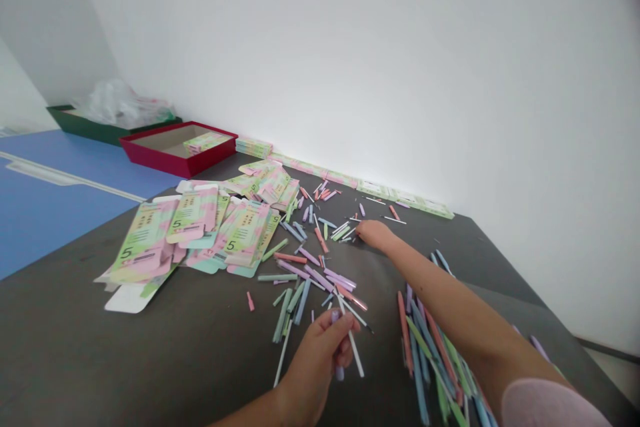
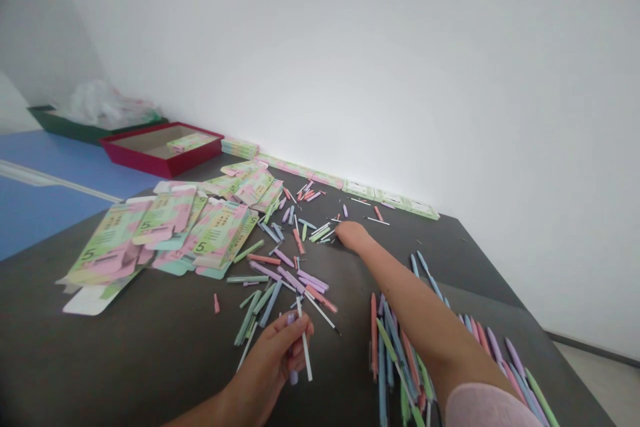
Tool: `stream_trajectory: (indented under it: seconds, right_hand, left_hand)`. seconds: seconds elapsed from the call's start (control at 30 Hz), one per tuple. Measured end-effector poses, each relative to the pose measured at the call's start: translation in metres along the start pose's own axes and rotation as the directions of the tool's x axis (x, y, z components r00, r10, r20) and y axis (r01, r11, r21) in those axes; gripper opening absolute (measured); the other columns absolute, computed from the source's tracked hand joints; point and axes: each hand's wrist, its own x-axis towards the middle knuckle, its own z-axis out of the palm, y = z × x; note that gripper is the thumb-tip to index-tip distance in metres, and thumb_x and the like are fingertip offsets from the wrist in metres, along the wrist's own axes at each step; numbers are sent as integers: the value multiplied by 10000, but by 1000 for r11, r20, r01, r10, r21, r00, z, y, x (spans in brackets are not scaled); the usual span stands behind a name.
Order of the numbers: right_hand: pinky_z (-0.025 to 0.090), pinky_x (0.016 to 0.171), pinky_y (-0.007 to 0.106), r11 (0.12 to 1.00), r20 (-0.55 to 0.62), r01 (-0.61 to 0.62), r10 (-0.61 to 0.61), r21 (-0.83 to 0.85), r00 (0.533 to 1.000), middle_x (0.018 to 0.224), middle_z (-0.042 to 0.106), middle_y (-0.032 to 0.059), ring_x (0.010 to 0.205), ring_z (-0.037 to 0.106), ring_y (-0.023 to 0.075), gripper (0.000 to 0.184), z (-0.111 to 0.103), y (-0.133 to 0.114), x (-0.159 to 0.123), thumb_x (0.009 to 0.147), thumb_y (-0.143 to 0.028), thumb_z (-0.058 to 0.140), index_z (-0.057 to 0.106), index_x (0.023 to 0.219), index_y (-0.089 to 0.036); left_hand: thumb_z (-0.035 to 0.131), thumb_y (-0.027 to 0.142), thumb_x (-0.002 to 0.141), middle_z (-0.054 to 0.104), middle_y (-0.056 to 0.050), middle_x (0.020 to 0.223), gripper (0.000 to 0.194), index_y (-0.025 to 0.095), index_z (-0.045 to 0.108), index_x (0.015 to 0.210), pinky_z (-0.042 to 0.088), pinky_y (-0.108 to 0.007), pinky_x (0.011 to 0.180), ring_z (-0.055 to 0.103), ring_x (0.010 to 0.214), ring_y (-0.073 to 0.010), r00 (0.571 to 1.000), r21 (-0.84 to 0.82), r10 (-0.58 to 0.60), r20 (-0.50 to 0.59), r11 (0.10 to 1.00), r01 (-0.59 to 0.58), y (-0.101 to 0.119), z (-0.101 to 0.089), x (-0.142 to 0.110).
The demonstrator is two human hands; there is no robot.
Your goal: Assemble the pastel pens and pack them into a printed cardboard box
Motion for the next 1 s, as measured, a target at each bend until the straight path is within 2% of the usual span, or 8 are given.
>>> stream_trajectory:
  seconds: [0.1, 0.27, 0.43, 0.57, 0.8, 0.9, 1.0]
  right_hand:
    - [488, 827, 402, 999, -28, -26, 27, 21, 999, 1127, 576, 83, 964, 581, 195, 267, 0, -2, 0, 886, -307, 529, 563, 1102, -154]
    - [487, 825, 402, 993, -137, -40, 54, 107, 989, 1106, 588, 72, 956, 585, 191, 250, -7, -12, 8, 892, -311, 519, 571, 1083, -159]
    - [474, 836, 396, 974, -225, 24, 27, 224, 974, 1037, 626, 60, 941, 594, 182, 227, -19, -37, 26, 894, -322, 512, 604, 1013, -152]
    - [459, 821, 328, 950, -279, 72, 17, 305, 960, 963, 673, 44, 914, 610, 181, 186, -25, -52, 40, 867, -268, 527, 657, 952, -166]
    - [453, 767, 310, 917, -331, 70, 69, 392, 941, 890, 679, 65, 836, 611, 184, 161, -13, -38, 44, 815, -202, 543, 677, 892, -160]
    - [452, 748, 268, 896, -334, 158, -12, 414, 942, 895, 671, 57, 815, 608, 171, 162, -5, -29, 37, 784, -194, 579, 693, 897, -177]
    - [437, 823, 247, 856, -332, 294, -155, 425, 931, 998, 655, 36, 905, 599, 159, 213, 2, -23, 29, 713, -199, 676, 701, 924, -208]
  left_hand:
    - [587, 411, 770, 358, 53, 531, 261, 154, 571, 729, 178, -232, 461, 284, 452, -61, 1000, 13, -3, -1, 1000, 3, -2, 1, 0]
    - [586, 401, 773, 363, 55, 531, 248, 157, 570, 736, 176, -230, 458, 299, 450, -62, 1000, 24, 5, -17, 1000, -5, -3, 0, 1]
    - [601, 422, 757, 366, 61, 529, 268, 157, 563, 741, 181, -227, 458, 299, 443, -59, 1000, 34, 0, -17, 999, 0, -3, -2, 3]
    - [581, 410, 778, 368, 62, 536, 268, 145, 550, 744, 188, -224, 472, 303, 458, -55, 1000, 28, 7, 3, 1000, -7, -2, -2, 3]
    - [545, 378, 810, 365, 64, 519, 246, 138, 551, 756, 178, -227, 475, 291, 460, -53, 1000, 23, 1, 8, 1000, -1, -3, 0, 0]
    - [542, 383, 810, 370, 62, 515, 252, 138, 554, 751, 187, -223, 478, 294, 463, -54, 1000, 21, -3, 11, 1000, 3, -4, 0, 0]
    - [552, 383, 798, 368, 64, 518, 247, 142, 552, 745, 185, -221, 471, 291, 455, -52, 1000, 29, -12, 2, 1000, 11, -4, 1, 0]
